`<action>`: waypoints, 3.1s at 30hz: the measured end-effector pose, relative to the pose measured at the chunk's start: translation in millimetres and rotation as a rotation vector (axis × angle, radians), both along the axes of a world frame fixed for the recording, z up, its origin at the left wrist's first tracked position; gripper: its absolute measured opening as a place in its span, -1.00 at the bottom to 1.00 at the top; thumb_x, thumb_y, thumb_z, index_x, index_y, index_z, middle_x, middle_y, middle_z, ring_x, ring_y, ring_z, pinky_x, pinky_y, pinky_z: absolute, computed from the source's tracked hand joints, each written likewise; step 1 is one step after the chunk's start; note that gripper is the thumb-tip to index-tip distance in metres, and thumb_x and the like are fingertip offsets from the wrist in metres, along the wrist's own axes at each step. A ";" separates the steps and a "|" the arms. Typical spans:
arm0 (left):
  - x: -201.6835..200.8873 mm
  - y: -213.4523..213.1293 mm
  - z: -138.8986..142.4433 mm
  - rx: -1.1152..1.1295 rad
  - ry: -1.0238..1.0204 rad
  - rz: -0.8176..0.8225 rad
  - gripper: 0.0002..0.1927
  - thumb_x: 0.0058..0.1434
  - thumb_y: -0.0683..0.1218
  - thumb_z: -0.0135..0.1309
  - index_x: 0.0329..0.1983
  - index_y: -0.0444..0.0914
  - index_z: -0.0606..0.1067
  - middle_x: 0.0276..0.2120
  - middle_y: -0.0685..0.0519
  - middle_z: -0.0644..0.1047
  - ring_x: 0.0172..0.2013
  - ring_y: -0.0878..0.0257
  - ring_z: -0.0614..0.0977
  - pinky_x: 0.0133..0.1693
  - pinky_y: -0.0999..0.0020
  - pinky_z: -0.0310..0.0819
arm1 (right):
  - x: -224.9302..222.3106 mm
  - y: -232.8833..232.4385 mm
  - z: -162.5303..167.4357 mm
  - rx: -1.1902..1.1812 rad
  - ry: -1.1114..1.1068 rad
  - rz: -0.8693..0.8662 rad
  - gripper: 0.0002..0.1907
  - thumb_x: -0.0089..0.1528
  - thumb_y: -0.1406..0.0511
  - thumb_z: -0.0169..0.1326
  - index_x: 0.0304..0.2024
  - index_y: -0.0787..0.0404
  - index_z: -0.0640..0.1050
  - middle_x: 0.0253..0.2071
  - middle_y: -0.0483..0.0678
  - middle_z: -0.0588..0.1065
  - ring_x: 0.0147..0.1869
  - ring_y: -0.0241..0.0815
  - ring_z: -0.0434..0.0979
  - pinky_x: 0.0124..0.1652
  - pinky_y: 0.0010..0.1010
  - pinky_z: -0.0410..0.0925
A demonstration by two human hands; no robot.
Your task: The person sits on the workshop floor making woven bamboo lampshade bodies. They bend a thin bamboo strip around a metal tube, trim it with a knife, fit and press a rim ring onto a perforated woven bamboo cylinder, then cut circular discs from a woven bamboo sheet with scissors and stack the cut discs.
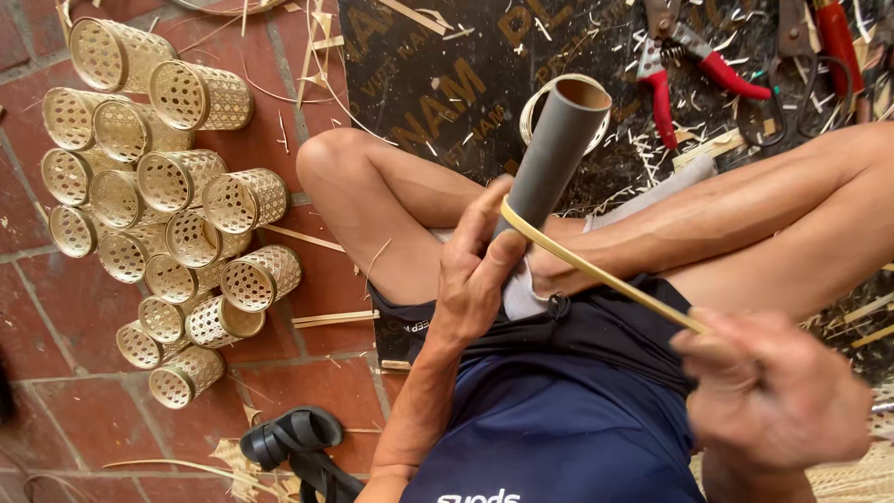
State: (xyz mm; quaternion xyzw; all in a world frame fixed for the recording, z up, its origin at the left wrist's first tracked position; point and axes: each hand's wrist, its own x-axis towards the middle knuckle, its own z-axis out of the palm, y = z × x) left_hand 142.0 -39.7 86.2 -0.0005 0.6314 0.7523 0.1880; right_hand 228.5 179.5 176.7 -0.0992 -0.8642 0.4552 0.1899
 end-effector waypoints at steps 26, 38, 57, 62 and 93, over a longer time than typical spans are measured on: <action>-7.4 33.0 18.1 -0.851 0.701 -0.122 -0.29 0.35 -0.09 0.15 0.54 -0.11 0.20 -0.27 -0.04 0.50 -0.31 0.06 0.56 -0.27 0.13 0.46 | -76.0 -26.7 4.8 0.036 0.032 0.379 -0.60 0.15 0.12 0.32 -0.20 0.29 0.52 -0.39 -0.02 0.50 -0.41 -0.26 0.47 -0.38 -0.42 0.35; 10.2 18.5 44.5 -0.158 0.221 -0.154 -0.55 0.59 0.08 0.03 0.32 -0.34 0.39 -0.14 -0.04 0.57 -0.15 0.22 0.59 0.00 0.31 0.51 | -38.0 2.2 -29.3 -0.459 -0.165 0.283 -0.81 0.31 0.45 0.29 -0.06 0.34 0.58 -0.25 -0.06 0.61 -0.24 -0.36 0.58 -0.19 -0.54 0.45; 3.7 11.8 -11.8 0.694 -0.719 -0.453 -0.53 0.51 0.18 -0.08 0.04 -0.35 0.44 -0.38 -0.14 0.56 -0.52 0.19 0.57 -0.46 0.34 0.46 | -69.5 -18.5 -101.9 -0.892 -0.165 0.339 -0.40 0.11 0.29 0.36 0.13 0.34 0.42 -0.18 0.06 0.54 -0.18 -0.23 0.57 -0.13 -0.37 0.49; 5.1 -45.9 12.9 -0.371 0.060 -0.193 -0.56 0.54 0.13 -0.04 0.10 -0.35 0.50 -0.32 0.07 0.49 -0.34 0.36 0.48 -0.28 0.47 0.44 | -96.6 -53.0 -122.3 -1.008 -0.065 0.649 -0.29 0.09 0.20 0.44 0.19 0.29 0.44 0.14 0.02 0.43 0.18 -0.19 0.48 0.11 -0.32 0.42; -51.2 -41.6 44.0 0.592 0.006 0.054 -0.67 0.52 -0.09 0.15 0.20 -0.41 0.49 -0.11 -0.13 0.56 -0.24 0.17 0.62 -0.18 0.27 0.59 | -75.8 -28.8 -85.2 -0.512 0.273 1.127 -0.77 0.30 0.45 0.19 0.02 0.31 0.55 0.02 0.13 0.56 -0.02 0.03 0.63 -0.04 -0.26 0.50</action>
